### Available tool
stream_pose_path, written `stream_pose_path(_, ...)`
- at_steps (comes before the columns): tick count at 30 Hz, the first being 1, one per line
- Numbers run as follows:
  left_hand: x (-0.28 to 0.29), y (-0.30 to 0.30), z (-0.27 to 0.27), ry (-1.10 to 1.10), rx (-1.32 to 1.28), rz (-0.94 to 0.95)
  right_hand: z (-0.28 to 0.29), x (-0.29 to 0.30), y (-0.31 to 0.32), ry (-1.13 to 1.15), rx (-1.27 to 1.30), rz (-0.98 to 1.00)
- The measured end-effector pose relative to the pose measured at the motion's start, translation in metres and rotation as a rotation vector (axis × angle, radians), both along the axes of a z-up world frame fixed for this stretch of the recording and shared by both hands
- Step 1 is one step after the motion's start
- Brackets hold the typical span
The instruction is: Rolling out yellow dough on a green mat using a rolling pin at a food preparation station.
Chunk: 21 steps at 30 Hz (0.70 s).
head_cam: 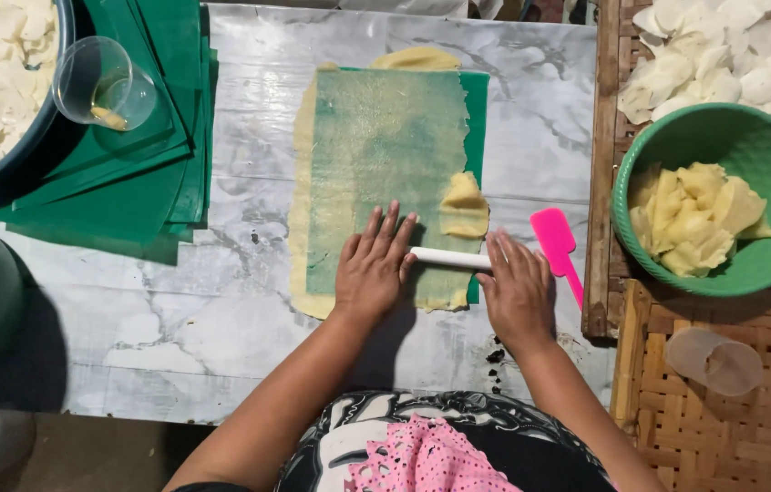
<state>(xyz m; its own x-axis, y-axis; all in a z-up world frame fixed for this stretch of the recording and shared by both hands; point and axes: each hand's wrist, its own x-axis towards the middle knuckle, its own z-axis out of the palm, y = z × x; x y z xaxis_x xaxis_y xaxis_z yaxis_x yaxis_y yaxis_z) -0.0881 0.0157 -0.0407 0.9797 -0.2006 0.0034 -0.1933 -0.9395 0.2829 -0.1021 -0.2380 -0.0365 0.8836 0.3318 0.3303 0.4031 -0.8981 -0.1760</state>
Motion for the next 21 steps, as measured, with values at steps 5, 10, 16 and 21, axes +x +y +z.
stream_pose_path(5,0.032,-0.004,0.021,0.066,-0.028,0.024,-0.013,0.035,-0.026,-0.148,0.016,0.071)
stream_pose_path(10,0.054,-0.012,0.024,0.07,-0.009,0.044,-0.015,0.055,-0.025,-0.115,0.062,0.078)
stream_pose_path(16,0.089,-0.017,0.039,0.035,0.05,0.077,0.03,0.081,0.005,0.11,0.004,-0.031)
stream_pose_path(21,0.104,-0.017,0.032,0.078,0.016,0.112,0.038,0.102,0.022,0.224,-0.045,-0.192)
